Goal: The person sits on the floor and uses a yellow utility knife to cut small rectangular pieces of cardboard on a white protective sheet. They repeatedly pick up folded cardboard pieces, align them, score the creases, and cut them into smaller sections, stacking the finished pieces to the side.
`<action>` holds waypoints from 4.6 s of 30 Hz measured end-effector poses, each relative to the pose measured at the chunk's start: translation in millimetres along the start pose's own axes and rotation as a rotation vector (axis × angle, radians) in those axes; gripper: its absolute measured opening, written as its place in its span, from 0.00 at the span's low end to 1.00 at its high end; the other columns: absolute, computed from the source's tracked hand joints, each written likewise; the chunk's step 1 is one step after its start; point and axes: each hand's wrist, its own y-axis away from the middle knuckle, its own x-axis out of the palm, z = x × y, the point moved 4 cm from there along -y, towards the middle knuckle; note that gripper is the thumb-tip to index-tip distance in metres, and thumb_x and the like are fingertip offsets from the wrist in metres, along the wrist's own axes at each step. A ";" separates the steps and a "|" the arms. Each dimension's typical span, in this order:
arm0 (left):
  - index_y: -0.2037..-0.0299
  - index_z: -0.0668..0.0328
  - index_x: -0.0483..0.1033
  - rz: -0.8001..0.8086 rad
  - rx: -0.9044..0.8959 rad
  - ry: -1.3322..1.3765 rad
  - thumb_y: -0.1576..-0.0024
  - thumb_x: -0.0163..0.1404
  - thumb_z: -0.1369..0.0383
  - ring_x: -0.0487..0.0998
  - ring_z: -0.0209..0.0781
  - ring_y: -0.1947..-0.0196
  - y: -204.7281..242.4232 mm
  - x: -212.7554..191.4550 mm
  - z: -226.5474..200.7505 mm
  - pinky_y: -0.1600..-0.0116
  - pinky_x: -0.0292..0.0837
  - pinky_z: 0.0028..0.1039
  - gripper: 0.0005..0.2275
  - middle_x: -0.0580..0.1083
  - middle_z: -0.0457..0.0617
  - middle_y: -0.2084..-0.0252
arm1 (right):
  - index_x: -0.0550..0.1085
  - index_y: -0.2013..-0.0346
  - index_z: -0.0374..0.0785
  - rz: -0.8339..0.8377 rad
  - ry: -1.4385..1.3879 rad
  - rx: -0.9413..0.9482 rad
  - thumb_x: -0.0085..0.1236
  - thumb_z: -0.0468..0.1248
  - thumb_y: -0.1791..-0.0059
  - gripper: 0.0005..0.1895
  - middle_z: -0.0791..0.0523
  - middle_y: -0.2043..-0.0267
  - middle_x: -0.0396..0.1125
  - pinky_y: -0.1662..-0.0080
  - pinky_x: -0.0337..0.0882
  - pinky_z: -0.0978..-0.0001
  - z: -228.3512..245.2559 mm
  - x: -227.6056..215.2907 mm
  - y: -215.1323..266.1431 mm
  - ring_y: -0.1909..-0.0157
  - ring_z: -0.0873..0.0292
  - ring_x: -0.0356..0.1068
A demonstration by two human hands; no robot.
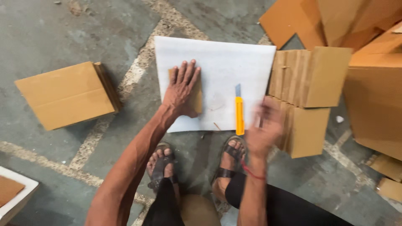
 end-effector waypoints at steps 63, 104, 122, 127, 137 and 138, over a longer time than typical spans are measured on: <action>0.49 0.68 0.74 -0.543 -0.779 1.394 0.42 0.55 0.73 0.83 0.42 0.60 62.4 41.0 29.9 0.57 0.79 0.29 0.12 0.84 0.59 0.59 | 0.72 0.41 0.29 0.433 -0.032 0.387 0.62 0.27 0.54 0.25 0.54 0.53 0.73 0.53 0.76 0.73 -77.0 161.0 33.8 0.55 0.64 0.74; 0.42 0.72 0.75 -0.454 -0.493 1.708 0.41 0.55 0.73 0.83 0.38 0.55 50.6 75.6 48.6 0.50 0.82 0.27 0.17 0.82 0.57 0.52 | 0.46 0.26 0.22 0.563 -0.087 0.357 0.68 0.44 0.56 0.55 0.35 0.25 0.50 0.27 0.56 0.54 -12.9 132.0 44.4 0.24 0.42 0.54; 0.32 0.66 0.64 -0.531 -0.519 1.435 0.34 0.40 0.71 0.75 0.43 0.42 121.9 61.3 -1.0 0.37 0.69 0.29 0.19 0.75 0.56 0.41 | 0.60 0.33 0.31 0.673 -0.022 0.166 0.53 0.36 0.44 0.26 0.50 0.44 0.71 0.44 0.72 0.67 22.0 146.7 68.6 0.44 0.58 0.72; 0.36 0.69 0.67 -0.396 -0.398 1.506 0.33 0.43 0.69 0.74 0.45 0.44 146.4 94.5 -31.9 0.39 0.69 0.32 0.17 0.74 0.58 0.42 | 0.64 0.33 0.32 0.713 -0.260 0.236 0.58 0.33 0.45 0.26 0.51 0.42 0.71 0.41 0.71 0.67 26.8 108.0 47.5 0.42 0.58 0.70; 0.58 0.56 0.83 0.796 0.306 0.736 0.43 0.50 0.54 0.80 0.51 0.60 231.8 133.2 -108.4 0.57 0.72 0.40 0.16 0.80 0.54 0.62 | 0.72 0.39 0.32 0.110 0.304 0.526 0.62 0.31 0.51 0.25 0.46 0.50 0.73 0.51 0.75 0.66 43.7 -171.2 -39.6 0.53 0.55 0.73; 0.58 0.56 0.83 0.792 0.349 0.742 0.43 0.50 0.54 0.79 0.51 0.61 239.1 145.3 -109.8 0.57 0.72 0.40 0.16 0.80 0.54 0.62 | 0.71 0.37 0.33 0.110 0.197 0.472 0.61 0.30 0.50 0.26 0.48 0.46 0.72 0.46 0.74 0.68 34.7 -180.4 -47.6 0.49 0.57 0.73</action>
